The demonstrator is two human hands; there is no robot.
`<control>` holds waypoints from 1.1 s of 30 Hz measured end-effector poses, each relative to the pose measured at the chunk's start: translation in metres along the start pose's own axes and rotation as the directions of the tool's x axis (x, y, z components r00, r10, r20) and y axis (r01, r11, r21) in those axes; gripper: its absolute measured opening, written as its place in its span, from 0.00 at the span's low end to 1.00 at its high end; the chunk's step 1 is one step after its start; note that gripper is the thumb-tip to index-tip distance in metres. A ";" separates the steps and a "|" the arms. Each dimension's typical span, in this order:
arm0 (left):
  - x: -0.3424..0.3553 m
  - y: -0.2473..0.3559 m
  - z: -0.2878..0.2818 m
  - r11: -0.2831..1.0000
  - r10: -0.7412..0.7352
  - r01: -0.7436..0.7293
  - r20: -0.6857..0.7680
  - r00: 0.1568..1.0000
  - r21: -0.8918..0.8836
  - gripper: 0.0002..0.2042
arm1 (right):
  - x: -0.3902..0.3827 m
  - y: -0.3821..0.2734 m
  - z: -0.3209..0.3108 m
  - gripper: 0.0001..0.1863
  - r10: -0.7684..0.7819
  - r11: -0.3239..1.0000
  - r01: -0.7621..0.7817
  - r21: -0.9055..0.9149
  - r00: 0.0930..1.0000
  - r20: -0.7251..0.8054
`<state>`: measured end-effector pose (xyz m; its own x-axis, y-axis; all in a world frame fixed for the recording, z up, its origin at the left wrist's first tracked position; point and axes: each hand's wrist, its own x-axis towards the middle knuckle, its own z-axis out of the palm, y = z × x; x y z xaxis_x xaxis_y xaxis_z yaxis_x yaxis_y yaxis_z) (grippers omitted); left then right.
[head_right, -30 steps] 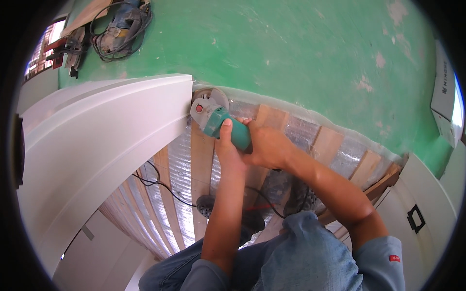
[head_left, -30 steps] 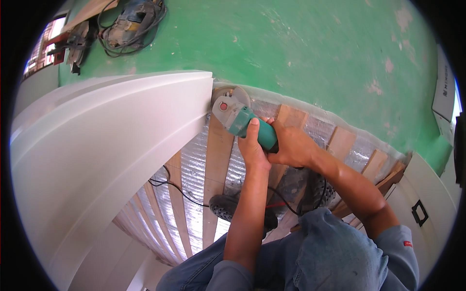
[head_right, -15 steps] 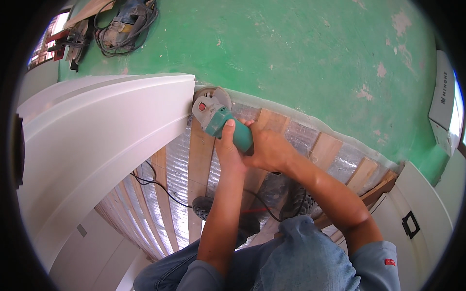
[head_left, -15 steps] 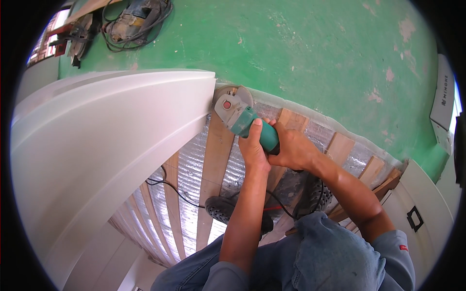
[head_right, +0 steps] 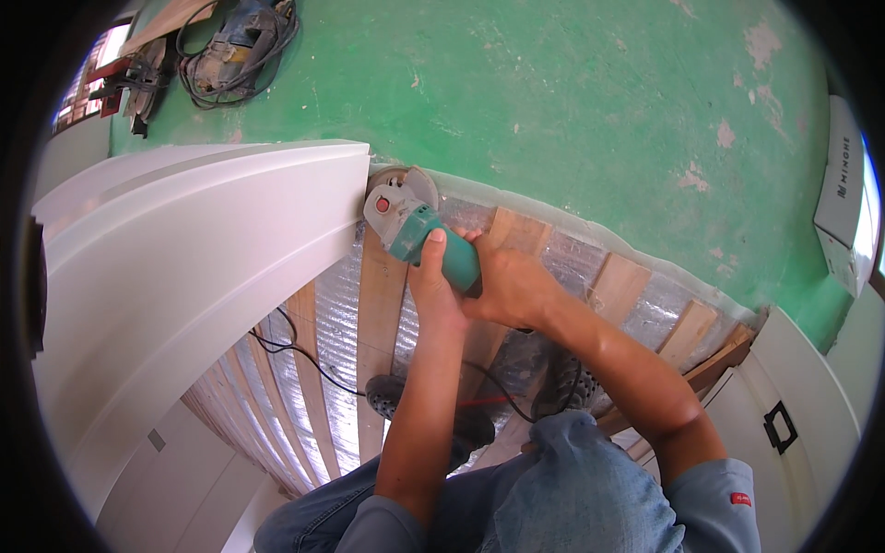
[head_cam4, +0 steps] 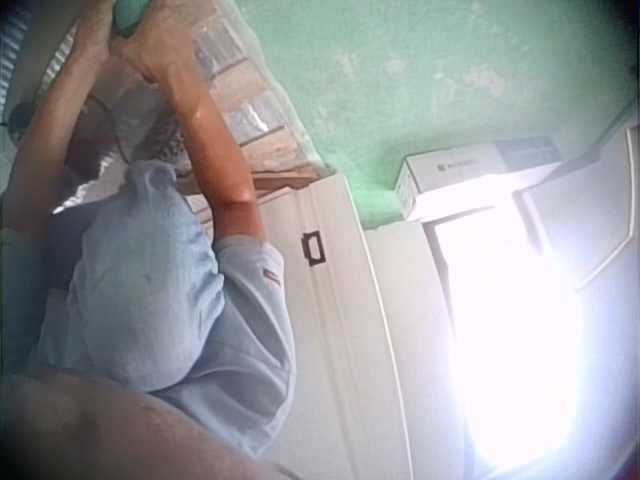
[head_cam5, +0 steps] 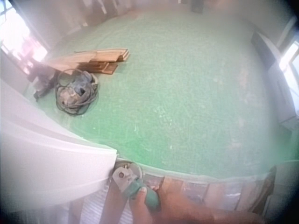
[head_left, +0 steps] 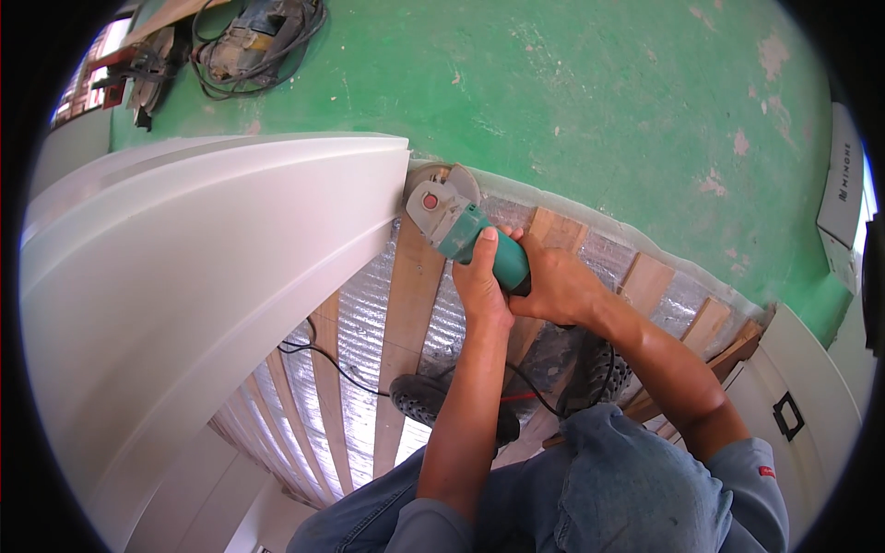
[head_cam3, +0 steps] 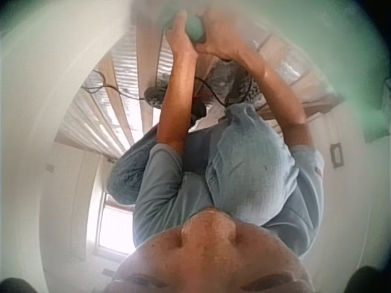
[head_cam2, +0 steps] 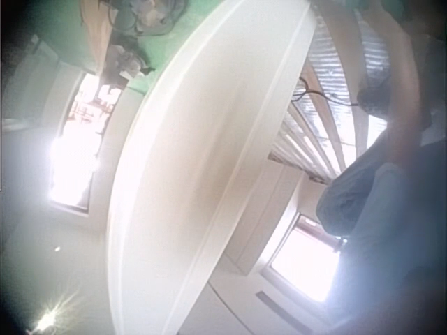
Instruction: The person plugs in an angle grinder and uses it to cut along the edge of a wall on a floor covered with foil-backed insulation and wooden planks. They then place a plank on the floor, mark it with a red pencil, and continue cutting along the wall base.
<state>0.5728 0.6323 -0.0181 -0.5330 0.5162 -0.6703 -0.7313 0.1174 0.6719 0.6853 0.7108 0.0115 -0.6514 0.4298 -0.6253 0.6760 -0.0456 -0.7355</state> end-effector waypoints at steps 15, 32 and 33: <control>-0.001 -0.002 -0.007 1.000 0.018 -0.018 0.031 0.999 -0.022 0.15 | 0.001 0.002 0.005 0.49 -0.013 1.000 0.014 -0.024 1.000 0.009; -0.006 0.001 -0.009 0.999 0.007 -0.006 0.016 1.000 -0.040 0.15 | 0.000 0.002 0.010 0.48 -0.030 0.999 0.030 -0.017 0.999 0.013; -0.007 0.001 -0.008 0.997 0.000 0.001 0.016 1.000 -0.075 0.15 | -0.001 0.003 0.009 0.47 -0.017 1.000 0.018 -0.012 1.000 0.022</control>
<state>0.5724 0.6223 -0.0149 -0.5265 0.5295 -0.6651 -0.7615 0.0541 0.6459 0.6842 0.7020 0.0075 -0.6703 0.4108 -0.6180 0.6687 -0.0269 -0.7431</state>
